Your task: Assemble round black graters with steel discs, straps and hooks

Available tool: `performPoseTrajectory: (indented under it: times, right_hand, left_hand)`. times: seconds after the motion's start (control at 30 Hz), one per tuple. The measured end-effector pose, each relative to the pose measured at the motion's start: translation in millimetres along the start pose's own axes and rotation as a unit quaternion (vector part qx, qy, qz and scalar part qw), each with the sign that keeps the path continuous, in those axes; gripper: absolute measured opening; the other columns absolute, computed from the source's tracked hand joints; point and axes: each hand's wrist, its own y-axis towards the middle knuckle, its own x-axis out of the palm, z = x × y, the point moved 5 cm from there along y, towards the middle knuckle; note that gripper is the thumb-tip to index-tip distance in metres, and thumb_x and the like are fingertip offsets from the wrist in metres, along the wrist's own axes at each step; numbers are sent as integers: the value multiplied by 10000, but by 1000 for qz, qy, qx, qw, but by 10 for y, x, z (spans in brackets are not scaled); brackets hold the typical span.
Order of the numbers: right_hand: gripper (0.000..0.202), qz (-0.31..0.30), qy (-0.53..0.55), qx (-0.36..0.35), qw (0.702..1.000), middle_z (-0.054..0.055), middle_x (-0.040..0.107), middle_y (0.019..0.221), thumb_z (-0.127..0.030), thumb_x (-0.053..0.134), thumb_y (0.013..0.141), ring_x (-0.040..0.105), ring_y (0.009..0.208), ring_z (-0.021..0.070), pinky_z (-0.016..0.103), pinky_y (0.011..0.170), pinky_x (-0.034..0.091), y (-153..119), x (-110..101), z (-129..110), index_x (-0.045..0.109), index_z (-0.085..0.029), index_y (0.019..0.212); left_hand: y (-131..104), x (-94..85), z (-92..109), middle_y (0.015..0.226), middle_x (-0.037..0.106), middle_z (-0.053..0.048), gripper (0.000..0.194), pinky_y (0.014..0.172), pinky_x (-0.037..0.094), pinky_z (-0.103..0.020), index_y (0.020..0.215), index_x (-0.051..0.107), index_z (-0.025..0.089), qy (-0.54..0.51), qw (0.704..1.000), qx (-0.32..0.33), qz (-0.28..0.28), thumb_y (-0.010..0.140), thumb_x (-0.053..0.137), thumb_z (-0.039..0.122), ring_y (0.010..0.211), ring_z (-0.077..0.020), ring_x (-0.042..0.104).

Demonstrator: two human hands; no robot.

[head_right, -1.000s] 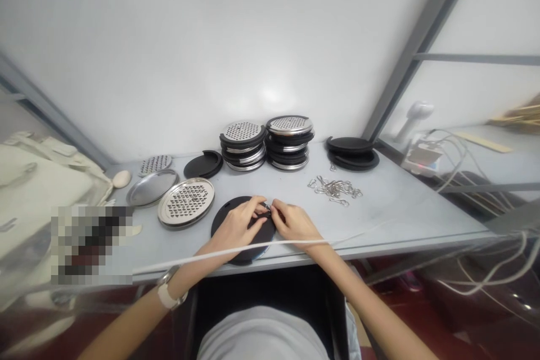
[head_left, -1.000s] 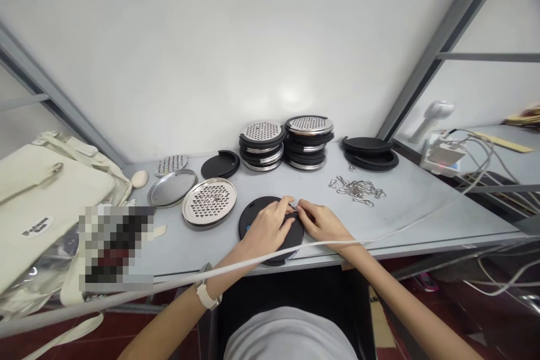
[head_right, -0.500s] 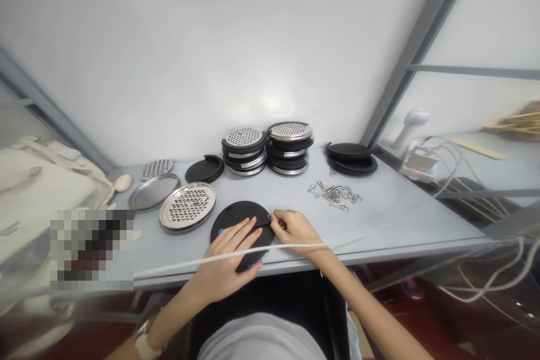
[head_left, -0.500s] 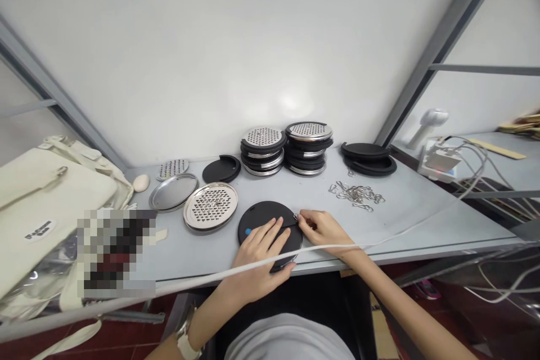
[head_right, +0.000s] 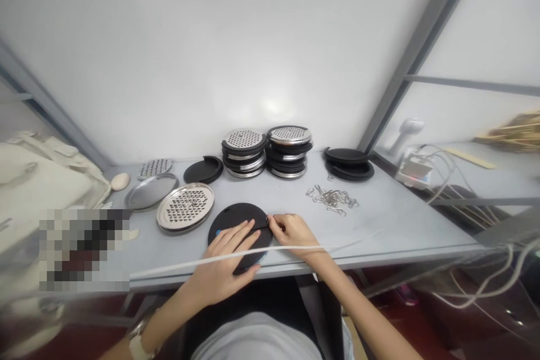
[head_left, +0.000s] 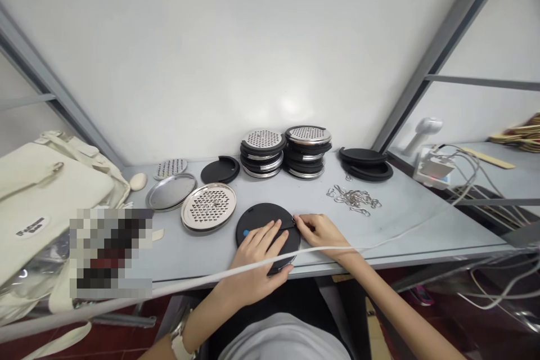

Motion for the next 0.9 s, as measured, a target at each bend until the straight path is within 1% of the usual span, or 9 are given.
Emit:
performPoseTrajectory:
  times: [0.13, 0.3, 0.43, 0.6, 0.8, 0.9]
  right_hand:
    - [469, 4, 4, -3, 1000, -25, 420, 480, -397, 301, 931, 335, 450, 90, 231, 468, 234, -2, 18, 20, 420, -173, 536]
    - [457, 5, 19, -6, 1000, -28, 415, 480, -379, 307, 931, 335, 463, 87, 231, 475, 229, -7, 32, 35, 390, -170, 533]
    - [452, -7, 32, 0, 999, -26, 419, 497, -382, 301, 933, 339, 474, 90, 229, 477, 234, -6, 40, 49, 395, -170, 545]
    - [454, -16, 40, 2, 999, -34, 377, 497, -395, 299, 932, 315, 476, 83, 227, 477, 224, -5, 40, 53, 363, -171, 543]
    - [455, -22, 33, 1, 999, -26, 412, 494, -383, 295, 935, 331, 477, 84, 231, 490, 232, -6, 32, 43, 388, -166, 546]
    - [456, -18, 29, 4, 999, -30, 391, 484, -390, 302, 932, 313, 469, 80, 230, 482, 222, -7, 32, 49, 362, -168, 538]
  left_hand:
    - [-2, -16, 0, 1458, 317, -81, 541, 1023, 360, -438, 1376, 376, 207, -2, 1000, -4, -1, 883, 470, 407, 1307, -259, 346]
    - [3, -41, 21, 1449, 332, -101, 543, 1033, 351, -432, 1378, 372, 190, -9, 1000, 12, -1, 885, 477, 391, 1312, -256, 340]
    - [9, -46, 14, 1438, 348, -112, 540, 1024, 358, -436, 1372, 380, 188, -12, 1000, 13, 1, 880, 485, 384, 1306, -262, 351]
    - [13, -44, 14, 1433, 357, -116, 542, 1023, 364, -422, 1363, 393, 173, -6, 1000, 20, 3, 873, 501, 381, 1301, -259, 358]
    - [11, -38, 13, 1437, 350, -114, 539, 1024, 366, -414, 1363, 392, 159, 10, 1000, 26, 1, 882, 489, 381, 1304, -255, 352]
    - [10, -38, 15, 1436, 350, -119, 544, 1024, 365, -420, 1367, 387, 157, 9, 1000, 28, 2, 879, 494, 374, 1303, -259, 353]
